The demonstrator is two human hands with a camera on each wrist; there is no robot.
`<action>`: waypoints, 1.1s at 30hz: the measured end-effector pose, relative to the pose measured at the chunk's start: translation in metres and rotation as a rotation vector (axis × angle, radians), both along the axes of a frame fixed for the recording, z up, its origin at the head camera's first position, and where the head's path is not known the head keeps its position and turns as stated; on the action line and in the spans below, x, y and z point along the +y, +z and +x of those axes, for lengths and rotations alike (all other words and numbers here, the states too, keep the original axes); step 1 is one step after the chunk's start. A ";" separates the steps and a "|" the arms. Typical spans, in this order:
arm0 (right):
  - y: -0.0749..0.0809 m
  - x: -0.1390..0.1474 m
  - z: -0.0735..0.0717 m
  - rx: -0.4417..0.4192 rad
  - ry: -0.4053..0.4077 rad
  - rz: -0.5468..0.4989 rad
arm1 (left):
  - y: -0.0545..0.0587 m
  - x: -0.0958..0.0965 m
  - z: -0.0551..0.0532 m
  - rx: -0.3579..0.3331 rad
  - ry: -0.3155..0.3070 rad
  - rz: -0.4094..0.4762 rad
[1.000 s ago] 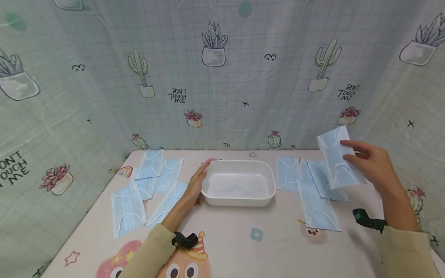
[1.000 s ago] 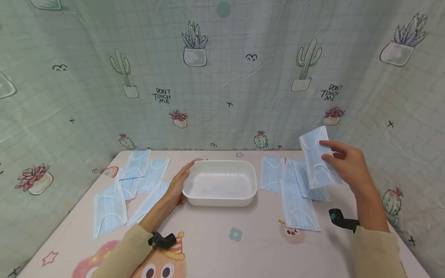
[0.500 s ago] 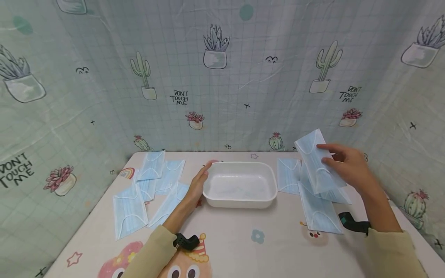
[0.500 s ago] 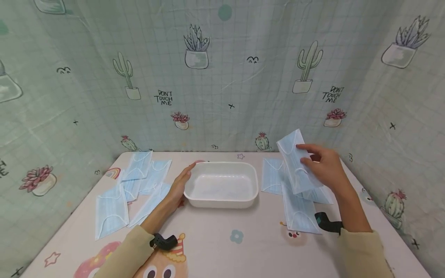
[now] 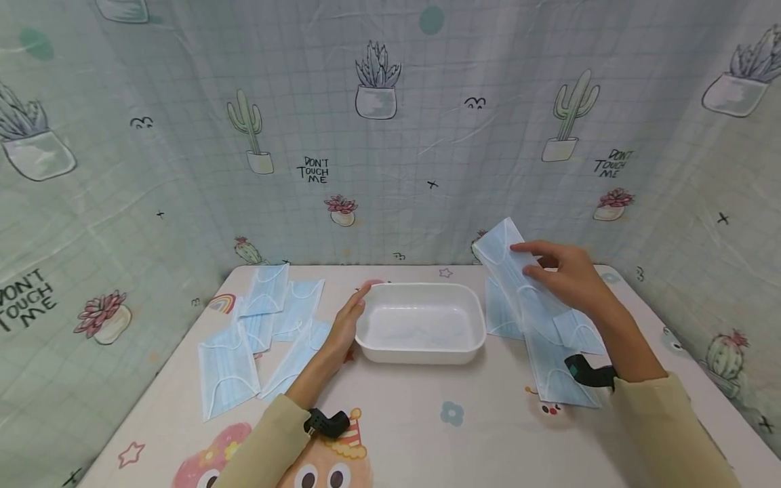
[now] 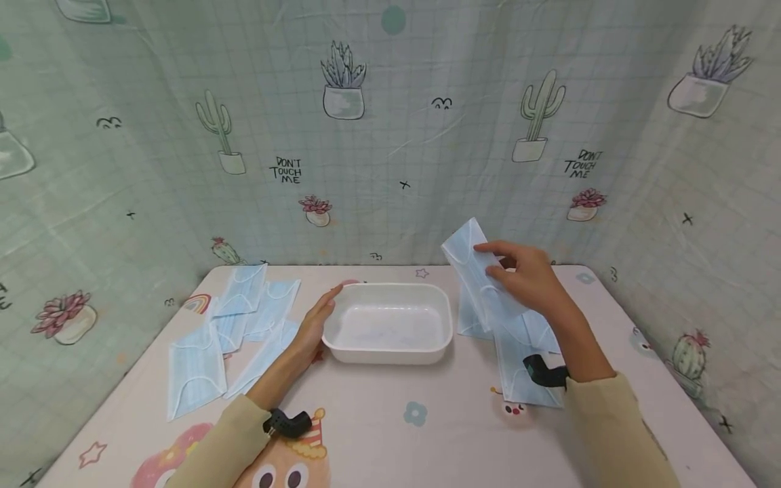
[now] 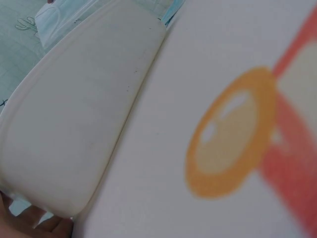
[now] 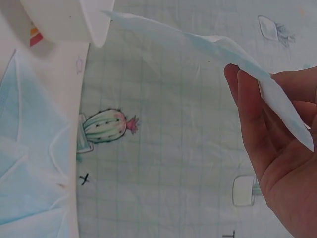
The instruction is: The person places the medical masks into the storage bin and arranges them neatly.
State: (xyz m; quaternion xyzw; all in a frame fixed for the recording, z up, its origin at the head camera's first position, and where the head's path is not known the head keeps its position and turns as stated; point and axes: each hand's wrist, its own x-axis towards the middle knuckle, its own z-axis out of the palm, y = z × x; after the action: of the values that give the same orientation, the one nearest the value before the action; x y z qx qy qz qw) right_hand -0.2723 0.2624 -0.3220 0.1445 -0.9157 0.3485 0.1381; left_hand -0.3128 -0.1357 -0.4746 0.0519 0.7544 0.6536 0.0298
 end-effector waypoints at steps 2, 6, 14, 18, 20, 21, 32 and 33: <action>0.003 -0.007 -0.003 -0.003 0.025 0.012 | 0.000 0.000 0.000 -0.002 0.001 -0.007; 0.009 -0.019 -0.009 -0.007 0.065 0.033 | 0.000 -0.001 0.000 -0.001 -0.013 -0.006; 0.020 -0.044 -0.020 -0.015 0.170 0.064 | -0.001 -0.002 -0.002 0.003 -0.009 0.022; 0.020 -0.054 -0.027 -0.029 0.218 0.078 | -0.002 -0.003 -0.002 0.009 -0.008 0.028; 0.021 -0.059 -0.030 -0.029 0.241 0.087 | -0.002 -0.002 -0.002 0.008 -0.001 0.030; 0.020 -0.061 -0.032 -0.029 0.253 0.090 | -0.002 -0.003 -0.002 0.007 0.002 0.032; 0.018 -0.083 -0.043 -0.064 0.349 0.128 | -0.001 0.000 -0.002 0.025 0.000 0.028; 0.018 -0.086 -0.044 -0.069 0.361 0.131 | 0.000 0.000 -0.002 0.028 0.001 0.027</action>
State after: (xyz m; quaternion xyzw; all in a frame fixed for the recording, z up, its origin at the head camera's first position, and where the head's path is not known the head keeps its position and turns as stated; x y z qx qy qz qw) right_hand -0.3165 0.1768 -0.3044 0.3031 -0.8998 0.3123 0.0319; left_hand -0.3150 -0.1358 -0.4748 0.0610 0.7460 0.6629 0.0180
